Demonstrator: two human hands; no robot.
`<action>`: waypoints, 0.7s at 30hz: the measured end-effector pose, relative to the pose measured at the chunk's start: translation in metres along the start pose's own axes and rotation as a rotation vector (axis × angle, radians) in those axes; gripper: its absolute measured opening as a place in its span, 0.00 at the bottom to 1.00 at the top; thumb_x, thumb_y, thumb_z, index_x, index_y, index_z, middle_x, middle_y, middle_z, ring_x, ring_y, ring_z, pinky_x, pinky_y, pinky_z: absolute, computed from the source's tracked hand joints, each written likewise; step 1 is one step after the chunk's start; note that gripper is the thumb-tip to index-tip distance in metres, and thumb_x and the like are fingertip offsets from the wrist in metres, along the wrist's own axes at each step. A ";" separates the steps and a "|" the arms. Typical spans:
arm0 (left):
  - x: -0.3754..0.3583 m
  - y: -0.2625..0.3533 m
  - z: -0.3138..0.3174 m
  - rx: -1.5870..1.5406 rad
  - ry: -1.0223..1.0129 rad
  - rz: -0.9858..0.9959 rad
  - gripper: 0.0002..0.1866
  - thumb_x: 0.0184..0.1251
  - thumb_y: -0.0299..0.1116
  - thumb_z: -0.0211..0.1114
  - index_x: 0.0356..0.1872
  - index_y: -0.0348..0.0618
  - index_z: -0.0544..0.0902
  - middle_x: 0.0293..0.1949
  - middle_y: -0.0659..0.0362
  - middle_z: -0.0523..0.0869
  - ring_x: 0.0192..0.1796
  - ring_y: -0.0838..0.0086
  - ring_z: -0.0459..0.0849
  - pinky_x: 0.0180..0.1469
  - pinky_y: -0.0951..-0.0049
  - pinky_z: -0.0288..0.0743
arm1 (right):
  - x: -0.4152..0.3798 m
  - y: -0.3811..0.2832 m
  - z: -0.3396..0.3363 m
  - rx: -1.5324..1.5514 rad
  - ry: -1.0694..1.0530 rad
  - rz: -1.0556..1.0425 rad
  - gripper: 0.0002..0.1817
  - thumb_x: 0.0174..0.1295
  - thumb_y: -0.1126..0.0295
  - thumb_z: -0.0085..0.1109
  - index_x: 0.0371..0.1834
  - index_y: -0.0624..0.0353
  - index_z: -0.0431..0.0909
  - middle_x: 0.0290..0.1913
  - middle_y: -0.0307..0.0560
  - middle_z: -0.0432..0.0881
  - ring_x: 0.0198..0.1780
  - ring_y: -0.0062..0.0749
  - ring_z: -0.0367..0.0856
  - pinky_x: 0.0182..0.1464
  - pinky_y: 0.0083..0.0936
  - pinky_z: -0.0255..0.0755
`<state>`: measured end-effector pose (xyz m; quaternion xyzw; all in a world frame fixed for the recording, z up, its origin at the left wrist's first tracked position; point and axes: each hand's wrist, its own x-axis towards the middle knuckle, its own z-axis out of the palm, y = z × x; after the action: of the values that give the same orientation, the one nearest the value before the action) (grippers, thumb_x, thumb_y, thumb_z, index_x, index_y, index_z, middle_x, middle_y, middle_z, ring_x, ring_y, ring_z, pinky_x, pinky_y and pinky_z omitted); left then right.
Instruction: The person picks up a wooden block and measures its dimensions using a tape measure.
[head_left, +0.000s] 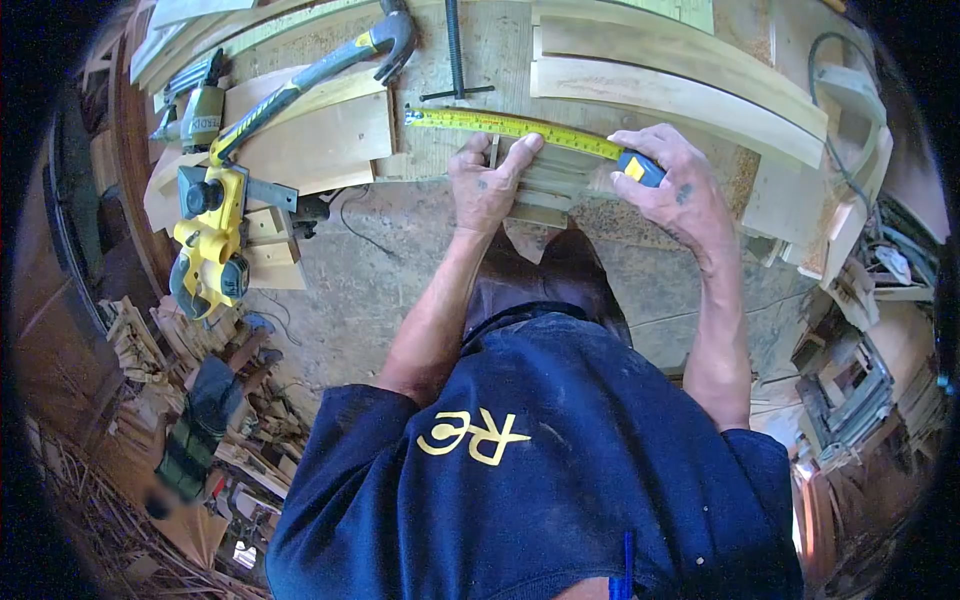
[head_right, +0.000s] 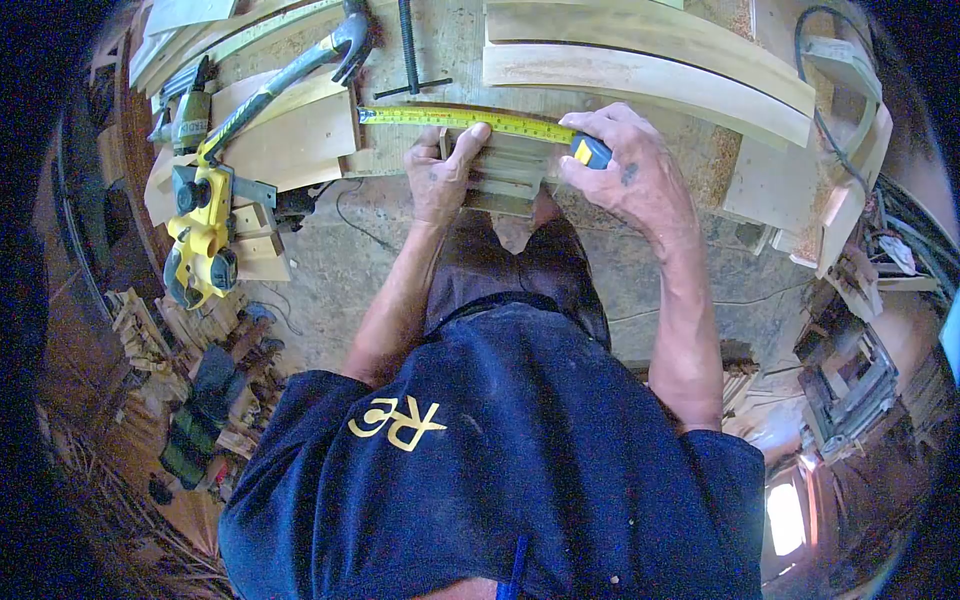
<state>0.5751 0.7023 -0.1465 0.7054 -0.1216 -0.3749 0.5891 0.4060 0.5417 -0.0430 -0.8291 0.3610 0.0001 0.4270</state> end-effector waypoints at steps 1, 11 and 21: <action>0.000 -0.001 0.000 0.000 0.000 -0.001 0.14 0.63 0.37 0.80 0.38 0.35 0.90 0.31 0.61 0.91 0.31 0.82 0.83 0.37 0.76 0.79 | 0.000 0.000 0.000 0.000 0.000 0.000 0.23 0.57 0.65 0.71 0.56 0.60 0.86 0.48 0.51 0.85 0.50 0.41 0.86 0.56 0.33 0.78; 0.001 -0.003 0.002 0.000 0.022 0.002 0.13 0.63 0.36 0.80 0.36 0.35 0.89 0.29 0.63 0.89 0.29 0.83 0.81 0.34 0.75 0.77 | 0.000 0.004 -0.001 -0.026 -0.003 -0.016 0.24 0.57 0.63 0.72 0.57 0.60 0.86 0.48 0.51 0.85 0.50 0.41 0.86 0.56 0.33 0.78; 0.002 -0.001 0.001 0.059 0.012 0.000 0.14 0.63 0.38 0.79 0.37 0.36 0.90 0.28 0.62 0.90 0.29 0.81 0.83 0.35 0.73 0.78 | 0.000 0.006 0.001 -0.006 0.011 -0.047 0.23 0.58 0.64 0.72 0.57 0.60 0.86 0.49 0.51 0.86 0.51 0.40 0.86 0.56 0.33 0.79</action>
<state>0.5756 0.7010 -0.1486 0.7249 -0.1291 -0.3667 0.5687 0.4030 0.5400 -0.0475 -0.8385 0.3439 -0.0137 0.4224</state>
